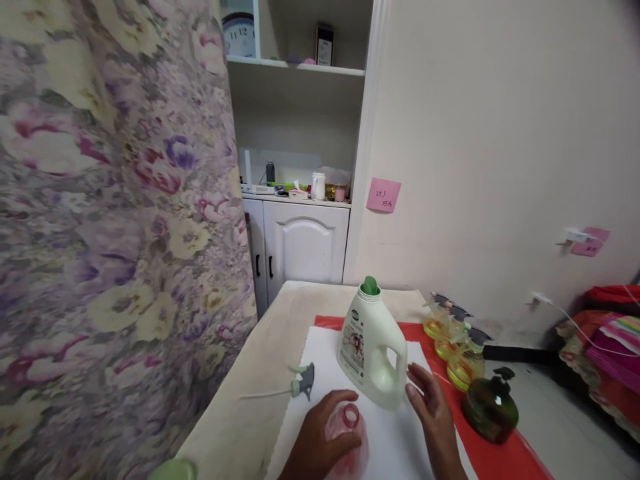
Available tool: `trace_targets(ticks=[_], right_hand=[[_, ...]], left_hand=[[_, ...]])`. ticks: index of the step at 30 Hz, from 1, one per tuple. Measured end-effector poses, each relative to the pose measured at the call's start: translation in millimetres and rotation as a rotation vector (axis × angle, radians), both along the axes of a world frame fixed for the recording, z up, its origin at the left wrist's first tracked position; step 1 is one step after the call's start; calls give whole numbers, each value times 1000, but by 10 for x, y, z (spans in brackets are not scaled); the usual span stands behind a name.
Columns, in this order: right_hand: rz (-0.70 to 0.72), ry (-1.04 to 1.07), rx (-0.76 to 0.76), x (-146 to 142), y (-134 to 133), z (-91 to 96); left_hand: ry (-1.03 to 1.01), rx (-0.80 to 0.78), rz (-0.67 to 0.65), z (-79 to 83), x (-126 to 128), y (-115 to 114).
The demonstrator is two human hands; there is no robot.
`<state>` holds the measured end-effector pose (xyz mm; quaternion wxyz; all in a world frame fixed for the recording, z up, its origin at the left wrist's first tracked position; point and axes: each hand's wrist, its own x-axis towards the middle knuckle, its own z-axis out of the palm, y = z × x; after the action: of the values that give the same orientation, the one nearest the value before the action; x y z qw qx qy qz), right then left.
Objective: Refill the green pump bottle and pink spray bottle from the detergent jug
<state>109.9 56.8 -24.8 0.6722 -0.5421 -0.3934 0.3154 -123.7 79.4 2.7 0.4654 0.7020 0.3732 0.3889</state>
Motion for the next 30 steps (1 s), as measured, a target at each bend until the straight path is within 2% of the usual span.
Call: trace_targets(ticks=[9,14,17,24,30], right_hand=[[152,-118,6,155,548,218],[326,-140,-2,201,710,308],[368,-135,7,173,751,311],[234,-128,-2,21,675,366],[194,-198,-68,127,296,689]], left_hand=[[-14,-97,-25,16,60,62],[0,-108,-32,28,92,102],[3,-122,-40,4,106,126],[-40,-94,-53,-60,101,123],[-86,-74,-55,-18,77,61]])
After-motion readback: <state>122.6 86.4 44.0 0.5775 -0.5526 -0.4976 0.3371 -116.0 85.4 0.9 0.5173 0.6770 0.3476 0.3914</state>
